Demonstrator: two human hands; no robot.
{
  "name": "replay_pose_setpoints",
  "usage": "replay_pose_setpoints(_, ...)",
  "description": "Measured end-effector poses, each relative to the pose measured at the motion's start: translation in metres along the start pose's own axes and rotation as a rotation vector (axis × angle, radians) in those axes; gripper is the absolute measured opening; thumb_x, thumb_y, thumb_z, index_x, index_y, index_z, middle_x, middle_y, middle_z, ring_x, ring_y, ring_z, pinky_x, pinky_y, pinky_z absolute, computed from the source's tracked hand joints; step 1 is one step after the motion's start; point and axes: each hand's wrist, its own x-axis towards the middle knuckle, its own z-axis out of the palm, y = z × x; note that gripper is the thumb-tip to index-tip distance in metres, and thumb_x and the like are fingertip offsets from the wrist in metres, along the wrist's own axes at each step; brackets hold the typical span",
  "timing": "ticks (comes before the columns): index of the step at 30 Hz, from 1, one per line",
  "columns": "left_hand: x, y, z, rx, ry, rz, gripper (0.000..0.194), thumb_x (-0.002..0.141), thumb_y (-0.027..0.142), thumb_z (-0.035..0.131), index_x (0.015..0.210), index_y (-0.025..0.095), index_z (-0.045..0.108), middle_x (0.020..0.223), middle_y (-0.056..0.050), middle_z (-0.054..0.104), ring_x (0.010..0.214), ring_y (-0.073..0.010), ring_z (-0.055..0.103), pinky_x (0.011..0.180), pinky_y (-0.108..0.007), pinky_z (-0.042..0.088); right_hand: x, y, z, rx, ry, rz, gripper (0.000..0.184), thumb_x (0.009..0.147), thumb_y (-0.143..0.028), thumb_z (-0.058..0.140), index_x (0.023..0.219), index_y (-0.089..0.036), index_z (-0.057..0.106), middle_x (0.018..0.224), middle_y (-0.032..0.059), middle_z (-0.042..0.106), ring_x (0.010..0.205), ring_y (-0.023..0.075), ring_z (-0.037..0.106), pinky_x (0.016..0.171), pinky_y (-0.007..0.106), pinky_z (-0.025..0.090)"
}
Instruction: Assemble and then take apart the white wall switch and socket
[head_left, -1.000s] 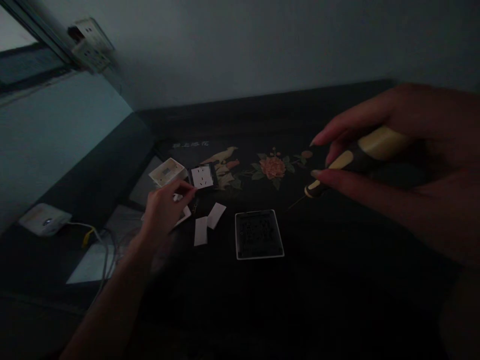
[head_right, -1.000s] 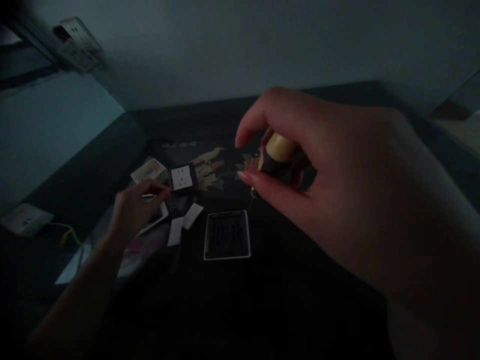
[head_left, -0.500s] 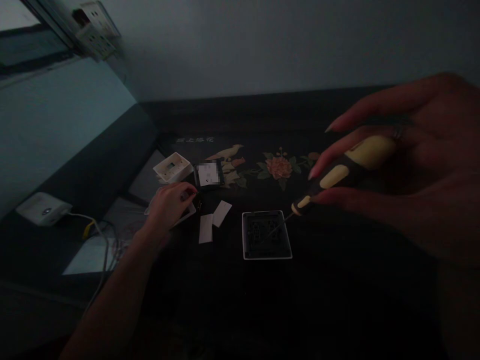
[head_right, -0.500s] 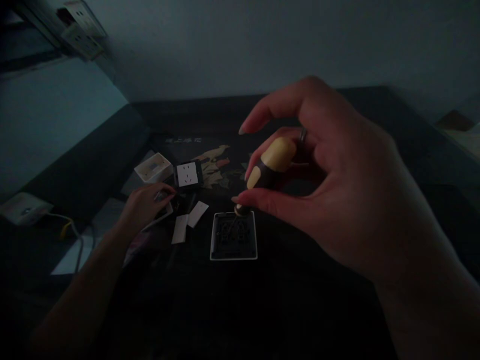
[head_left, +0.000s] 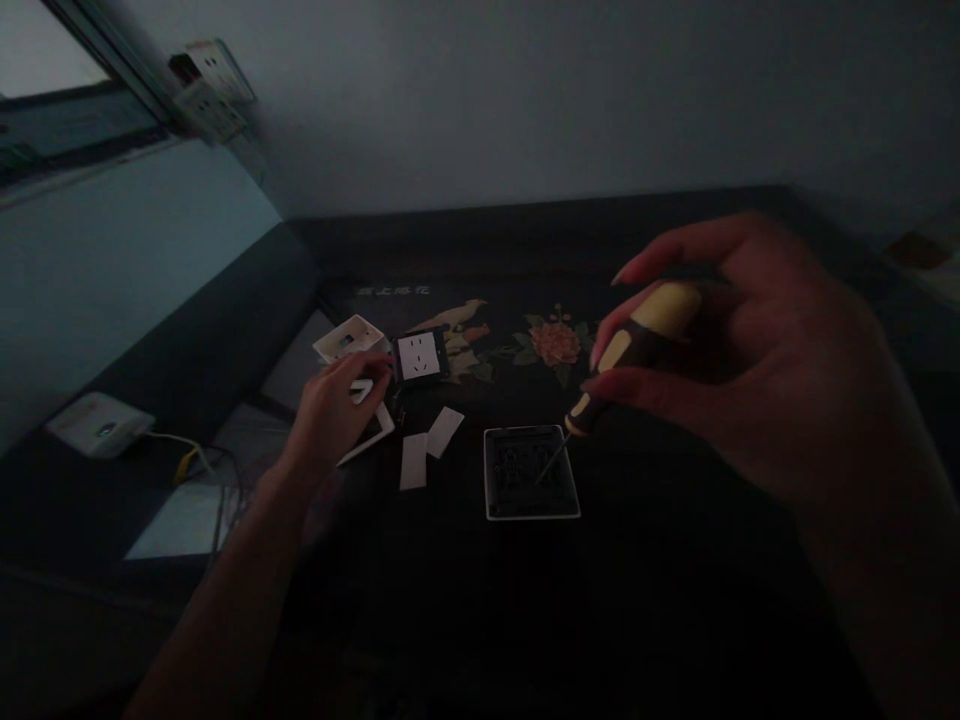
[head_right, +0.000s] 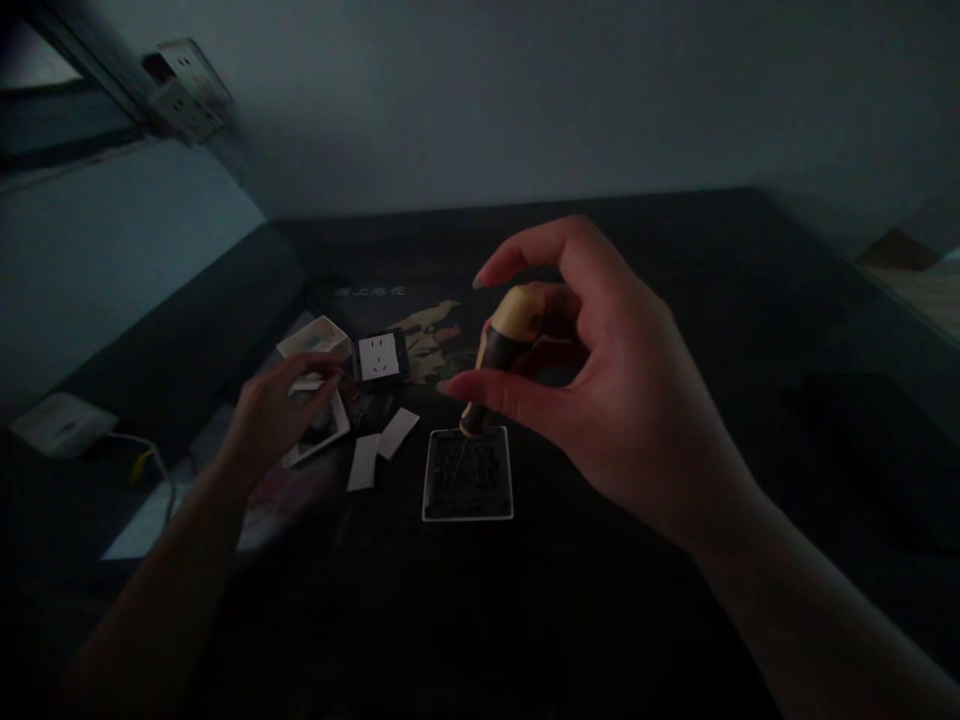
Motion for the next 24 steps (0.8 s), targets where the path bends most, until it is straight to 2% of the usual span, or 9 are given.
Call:
replay_pose_setpoints(2,0.003,0.034,-0.011,-0.165,0.001,0.036,0.026,0.089,0.027,0.059,0.112,0.016,0.063,0.098,-0.008,0.073,0.090,-0.0231,0.071,0.087,-0.040,0.058,-0.003,-0.002,0.005,0.036,0.014,-0.001,0.049,0.068,-0.026,0.088,0.103,-0.027,0.054,0.076,-0.0089,0.067,0.067,0.0124,0.068,0.061,0.022,0.058)
replay_pose_setpoints(5,0.007,0.093,-0.026,-0.407,-0.096,0.144,0.026,0.093,0.036,0.060,0.114,0.021,0.062,0.097,-0.003,0.074,0.084,-0.0175,0.074,0.075,-0.028,0.062,-0.011,-0.006,0.012,-0.015,0.036,-0.059,0.048,0.067,-0.027,0.089,0.099,-0.028,0.054,0.076,-0.0086,0.067,0.067,0.0142,0.068,0.056,0.025,0.055)
replay_pose_setpoints(8,0.008,0.142,-0.032,-0.788,-0.305,0.247,0.038,0.090,0.027,0.069,0.126,0.025,0.056,0.123,-0.005,0.068,0.103,-0.0197,0.072,0.086,-0.029,0.063,-0.019,-0.011,0.018,-0.095,0.036,-0.174,0.043,0.072,-0.027,0.086,0.101,-0.029,0.054,0.084,-0.0082,0.068,0.072,0.0144,0.069,0.059,0.025,0.056)
replay_pose_setpoints(11,0.006,0.169,-0.029,-0.833,-0.419,0.327,0.055,0.084,0.016,0.075,0.133,0.027,0.051,0.128,-0.004,0.067,0.105,-0.0182,0.072,0.088,-0.025,0.062,-0.025,-0.013,0.020,-0.153,0.006,-0.270,0.035,0.082,-0.026,0.078,0.104,-0.031,0.052,0.102,-0.0073,0.071,0.086,0.0140,0.071,0.072,0.025,0.060)
replay_pose_setpoints(13,0.005,0.176,-0.025,-0.780,-0.403,0.366,0.054,0.085,0.011,0.072,0.133,0.025,0.052,0.124,-0.002,0.069,0.104,-0.0165,0.072,0.089,-0.022,0.060,-0.025,-0.015,0.021,-0.227,-0.016,-0.319,0.030,0.085,-0.026,0.074,0.105,-0.031,0.052,0.111,-0.0055,0.071,0.094,0.0159,0.071,0.081,0.027,0.060)
replay_pose_setpoints(17,0.004,0.173,-0.022,-0.695,-0.331,0.379,0.058,0.088,0.008,0.067,0.140,0.026,0.049,0.130,-0.002,0.068,0.108,-0.0159,0.071,0.091,-0.020,0.059,-0.020,-0.015,0.019,-0.427,-0.047,-0.419,0.023,0.088,-0.028,0.069,0.109,-0.030,0.059,0.109,-0.0015,0.070,0.099,0.0220,0.069,0.088,0.035,0.060)
replay_pose_setpoints(19,0.005,0.164,-0.022,-0.699,-0.304,0.353,0.056,0.091,0.012,0.064,0.142,0.028,0.048,0.126,-0.003,0.070,0.100,-0.0153,0.074,0.084,-0.020,0.061,-0.017,-0.012,0.017,-0.486,0.014,-0.441,0.038,0.086,-0.037,0.074,0.119,-0.030,0.058,0.113,0.0016,0.067,0.106,0.0252,0.065,0.090,0.040,0.059)
replay_pose_setpoints(22,0.008,0.145,-0.024,-0.726,-0.231,0.282,0.042,0.094,0.015,0.062,0.134,0.026,0.053,0.110,-0.003,0.075,0.081,-0.0137,0.077,0.072,-0.020,0.063,-0.021,0.004,0.014,-0.493,0.115,-0.391,0.069,0.074,-0.050,0.081,0.132,-0.029,0.051,0.124,0.0081,0.058,0.115,0.0294,0.058,0.087,0.044,0.059)
replay_pose_setpoints(24,0.010,0.132,-0.025,-0.749,-0.141,0.258,0.035,0.094,0.014,0.062,0.127,0.026,0.054,0.101,-0.002,0.076,0.075,-0.0124,0.076,0.068,-0.019,0.063,-0.031,0.024,0.014,-0.495,0.070,-0.322,0.065,0.076,-0.053,0.078,0.130,-0.028,0.052,0.122,0.0093,0.058,0.110,0.0282,0.060,0.087,0.046,0.059)
